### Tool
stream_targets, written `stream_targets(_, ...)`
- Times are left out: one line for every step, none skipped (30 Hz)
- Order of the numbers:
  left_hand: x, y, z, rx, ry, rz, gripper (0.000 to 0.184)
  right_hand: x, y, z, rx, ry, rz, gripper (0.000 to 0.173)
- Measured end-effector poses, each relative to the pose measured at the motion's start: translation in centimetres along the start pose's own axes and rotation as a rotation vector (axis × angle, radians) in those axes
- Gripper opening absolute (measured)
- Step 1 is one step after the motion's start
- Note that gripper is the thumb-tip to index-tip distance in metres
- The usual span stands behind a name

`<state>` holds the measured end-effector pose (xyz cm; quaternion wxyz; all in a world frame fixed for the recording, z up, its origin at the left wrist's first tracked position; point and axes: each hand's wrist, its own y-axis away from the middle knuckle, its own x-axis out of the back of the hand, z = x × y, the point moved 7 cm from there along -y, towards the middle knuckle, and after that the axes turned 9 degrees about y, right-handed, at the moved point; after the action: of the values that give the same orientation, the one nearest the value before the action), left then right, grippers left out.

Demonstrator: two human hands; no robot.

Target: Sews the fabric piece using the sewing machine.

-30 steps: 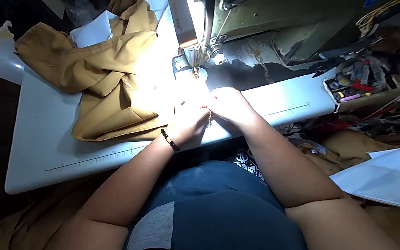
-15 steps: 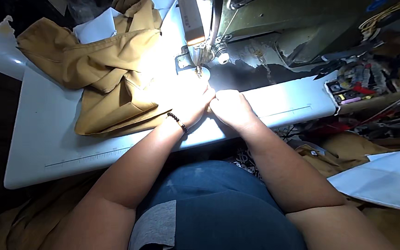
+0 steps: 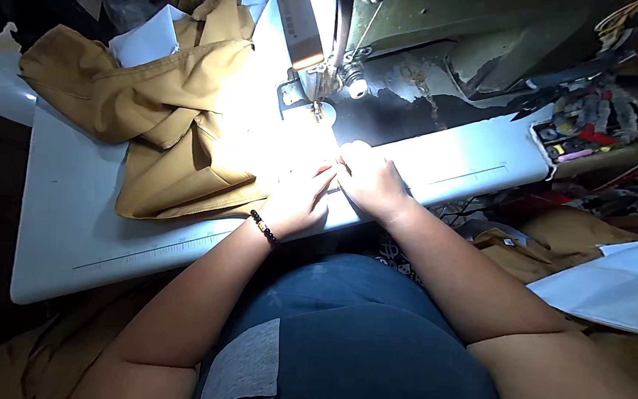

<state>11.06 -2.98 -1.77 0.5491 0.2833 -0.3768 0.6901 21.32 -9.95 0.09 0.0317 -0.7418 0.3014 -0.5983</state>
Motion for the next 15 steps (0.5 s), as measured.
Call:
stream_targets(0.0,0.1,-0.1,0.002,0.003,0.002,0.048,-0.1,0.2,0.1,0.016,-0.006,-0.009,0.013)
stream_targets(0.0,0.1,-0.1,0.009,0.006,-0.003,0.048,-0.1,0.3,0.1,0.040,-0.011,-0.016,0.014)
stream_targets(0.0,0.2,-0.2,0.011,0.009,-0.006,0.049,-0.1,0.4,0.1,0.064,-0.017,-0.015,0.015)
stream_targets(0.0,0.2,-0.3,0.012,0.017,-0.009,0.049,0.1,0.6,0.0,0.084,-0.022,-0.015,0.017)
stream_targets(0.0,0.2,-0.3,0.017,0.030,-0.017,0.049,0.2,0.7,-0.1,0.097,-0.023,-0.025,0.018)
stream_targets(0.0,0.2,-0.4,0.022,0.042,-0.025,0.049,0.2,0.8,-0.2,0.104,-0.019,-0.030,0.018)
stream_targets(0.0,0.2,-0.4,0.023,0.055,-0.028,0.048,0.2,1.0,-0.2,0.107,-0.018,-0.032,0.018)
stream_targets(0.1,0.1,-0.4,0.018,0.067,-0.021,0.047,0.2,1.1,-0.2,0.110,-0.018,-0.032,0.018)
stream_targets(0.3,0.1,-0.4,0.012,0.079,-0.010,0.045,0.2,1.2,-0.3,0.116,-0.014,-0.026,0.019)
stream_targets(0.4,0.2,-0.4,0.010,0.088,0.000,0.044,0.1,1.2,-0.3,0.125,-0.007,-0.017,0.019)
stream_targets(0.5,0.2,-0.3,0.020,0.091,-0.005,0.044,0.1,1.3,-0.4,0.132,0.002,-0.015,0.019)
stream_targets(0.6,0.2,-0.3,0.030,0.093,-0.013,0.043,0.1,1.4,-0.5,0.139,0.003,-0.019,0.019)
stream_targets(0.6,0.2,-0.3,0.021,0.093,-0.008,0.043,0.1,1.4,-0.5,0.145,-0.002,-0.024,0.019)
stream_targets(0.6,0.1,-0.3,0.015,0.095,-0.009,0.043,0.1,1.5,-0.5,0.153,-0.015,-0.027,0.019)
stream_targets(0.6,0.1,-0.3,0.019,0.097,-0.015,0.042,0.1,1.4,-0.5,0.155,-0.025,-0.042,0.020)
